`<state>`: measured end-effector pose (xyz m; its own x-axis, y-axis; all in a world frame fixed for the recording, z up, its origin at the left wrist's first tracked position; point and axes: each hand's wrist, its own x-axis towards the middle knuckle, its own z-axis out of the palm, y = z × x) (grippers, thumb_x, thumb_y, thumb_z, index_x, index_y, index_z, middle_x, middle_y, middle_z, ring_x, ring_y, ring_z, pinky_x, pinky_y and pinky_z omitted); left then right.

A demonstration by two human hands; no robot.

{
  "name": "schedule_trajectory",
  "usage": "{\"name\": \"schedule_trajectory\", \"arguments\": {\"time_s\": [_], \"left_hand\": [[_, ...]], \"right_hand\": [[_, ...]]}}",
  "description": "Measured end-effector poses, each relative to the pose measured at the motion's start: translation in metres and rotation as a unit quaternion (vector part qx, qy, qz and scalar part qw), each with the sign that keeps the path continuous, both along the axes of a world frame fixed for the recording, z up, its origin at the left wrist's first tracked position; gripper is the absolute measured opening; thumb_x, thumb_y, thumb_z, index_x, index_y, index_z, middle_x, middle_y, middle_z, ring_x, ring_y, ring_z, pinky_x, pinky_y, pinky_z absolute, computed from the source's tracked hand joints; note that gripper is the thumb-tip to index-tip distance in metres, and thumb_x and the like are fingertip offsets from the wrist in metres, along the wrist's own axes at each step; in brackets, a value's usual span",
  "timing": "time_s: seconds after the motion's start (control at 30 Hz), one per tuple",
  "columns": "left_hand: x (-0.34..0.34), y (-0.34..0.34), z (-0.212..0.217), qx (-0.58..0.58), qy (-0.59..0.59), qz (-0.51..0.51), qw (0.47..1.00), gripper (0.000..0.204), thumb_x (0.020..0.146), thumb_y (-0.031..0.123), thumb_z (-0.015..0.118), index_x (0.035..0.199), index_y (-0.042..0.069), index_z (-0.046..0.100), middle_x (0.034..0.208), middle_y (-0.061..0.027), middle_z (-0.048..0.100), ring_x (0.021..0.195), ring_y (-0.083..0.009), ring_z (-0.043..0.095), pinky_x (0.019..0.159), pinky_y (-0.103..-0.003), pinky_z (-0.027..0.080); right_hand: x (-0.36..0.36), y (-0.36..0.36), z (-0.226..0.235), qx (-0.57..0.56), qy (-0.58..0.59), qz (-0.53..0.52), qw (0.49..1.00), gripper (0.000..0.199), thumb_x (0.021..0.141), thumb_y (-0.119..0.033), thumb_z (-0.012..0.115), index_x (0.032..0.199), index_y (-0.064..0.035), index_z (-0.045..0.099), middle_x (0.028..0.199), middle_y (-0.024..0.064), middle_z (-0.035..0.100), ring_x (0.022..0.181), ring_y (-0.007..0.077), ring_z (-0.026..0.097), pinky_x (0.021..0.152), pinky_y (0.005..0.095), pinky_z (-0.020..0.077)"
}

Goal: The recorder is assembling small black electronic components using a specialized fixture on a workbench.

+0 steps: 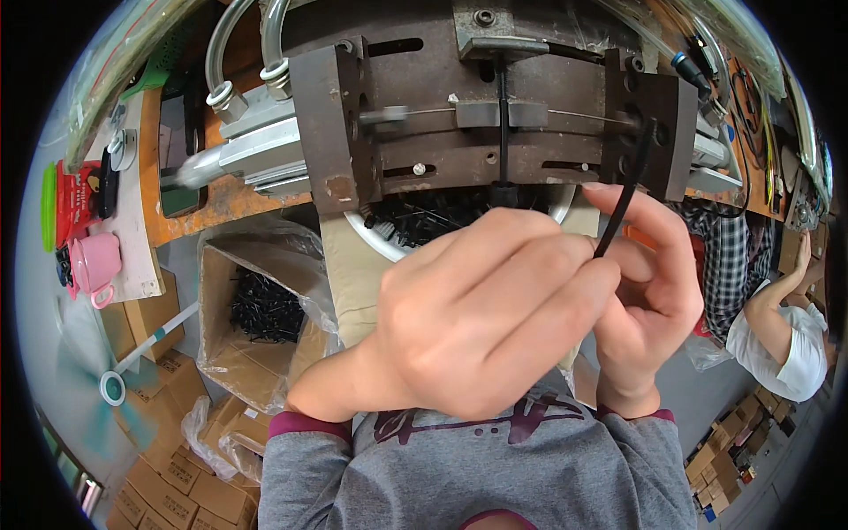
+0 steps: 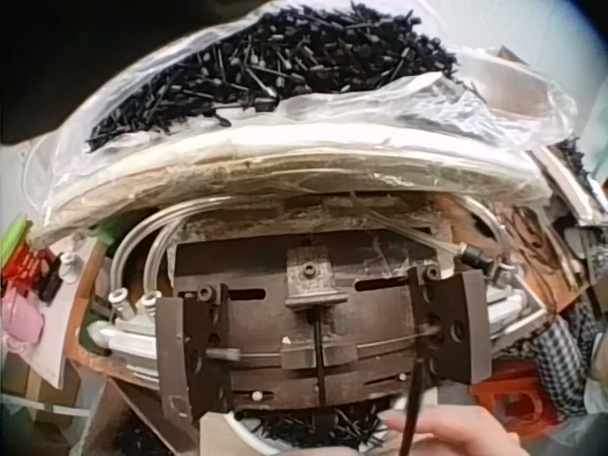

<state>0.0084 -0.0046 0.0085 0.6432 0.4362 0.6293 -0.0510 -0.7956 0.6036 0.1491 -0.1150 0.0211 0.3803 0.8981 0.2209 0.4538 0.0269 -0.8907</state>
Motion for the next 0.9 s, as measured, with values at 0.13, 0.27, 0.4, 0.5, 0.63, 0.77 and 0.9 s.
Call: {"name": "schedule_trajectory", "arguments": {"time_s": [0.13,0.27,0.4,0.5,0.63,0.77,0.9], "left_hand": [[-0.005,0.007,-0.003,-0.035,-0.008,-0.007,0.999,0.038,0.062,0.008,0.085,0.097,0.002,0.072,0.090,-0.0089,0.070,0.077,-0.0232,0.067,0.064,-0.030,0.054],[-0.016,0.011,-0.002,-0.027,0.042,0.049,0.998,0.038,0.061,0.005,0.085,0.097,0.001,0.073,0.091,-0.0098,0.068,0.077,-0.0213,0.065,0.064,-0.028,0.054],[-0.017,0.011,-0.008,0.012,0.069,0.079,0.994,0.037,0.061,0.005,0.083,0.096,0.000,0.073,0.100,-0.0137,0.067,0.084,-0.0227,0.065,0.067,-0.029,0.055],[-0.012,0.009,-0.016,0.050,0.090,0.091,0.991,0.035,0.061,0.004,0.082,0.094,-0.001,0.072,0.113,-0.0188,0.067,0.089,-0.0269,0.066,0.072,-0.032,0.057],[-0.007,0.006,-0.021,0.080,0.102,0.102,0.986,0.031,0.062,0.004,0.081,0.090,-0.004,0.071,0.117,-0.0206,0.066,0.088,-0.0293,0.067,0.075,-0.035,0.056],[-0.004,0.008,-0.020,0.113,0.110,0.115,0.981,0.029,0.063,0.005,0.080,0.089,-0.003,0.071,0.116,-0.0191,0.067,0.083,-0.0266,0.068,0.071,-0.032,0.055],[-0.002,0.012,-0.017,0.138,0.124,0.125,0.975,0.028,0.063,0.006,0.080,0.088,-0.002,0.071,0.114,-0.0162,0.069,0.076,-0.0229,0.067,0.065,-0.030,0.054]], "right_hand": [[0.000,0.001,-0.012,0.026,0.169,0.002,0.985,0.059,0.080,-0.009,0.077,0.129,0.0092,0.048,0.089,0.0106,0.072,0.078,0.0113,0.067,0.070,0.0207,0.0496],[0.019,-0.012,-0.068,-0.053,-0.103,-0.050,0.992,0.018,0.078,-0.003,0.078,0.094,-0.0022,0.071,0.075,0.0071,0.069,0.055,0.0093,0.058,0.052,0.0240,0.0463],[0.031,-0.029,-0.122,-0.145,-0.309,0.094,0.935,0.016,0.073,-0.007,0.073,0.088,-0.0064,0.068,0.080,0.0053,0.059,0.073,0.0237,0.063,0.061,0.0354,0.0513],[0.027,-0.037,-0.146,-0.182,-0.299,0.115,0.929,0.018,0.072,-0.007,0.073,0.089,-0.0062,0.068,0.085,0.0058,0.058,0.077,0.0248,0.062,0.066,0.0372,0.0521],[0.026,-0.039,-0.156,-0.205,-0.271,0.117,0.933,0.018,0.073,-0.007,0.072,0.091,-0.0046,0.069,0.088,0.0069,0.059,0.079,0.0264,0.064,0.068,0.0377,0.0527],[0.030,-0.041,-0.155,-0.226,-0.234,0.117,0.938,0.018,0.075,-0.006,0.070,0.093,-0.0034,0.069,0.089,0.0080,0.060,0.080,0.0272,0.064,0.070,0.0381,0.0536],[0.032,-0.043,-0.158,-0.225,-0.236,0.120,0.938,0.019,0.075,-0.004,0.068,0.093,-0.0033,0.069,0.089,0.0083,0.060,0.080,0.0273,0.065,0.070,0.0383,0.0539]]}}
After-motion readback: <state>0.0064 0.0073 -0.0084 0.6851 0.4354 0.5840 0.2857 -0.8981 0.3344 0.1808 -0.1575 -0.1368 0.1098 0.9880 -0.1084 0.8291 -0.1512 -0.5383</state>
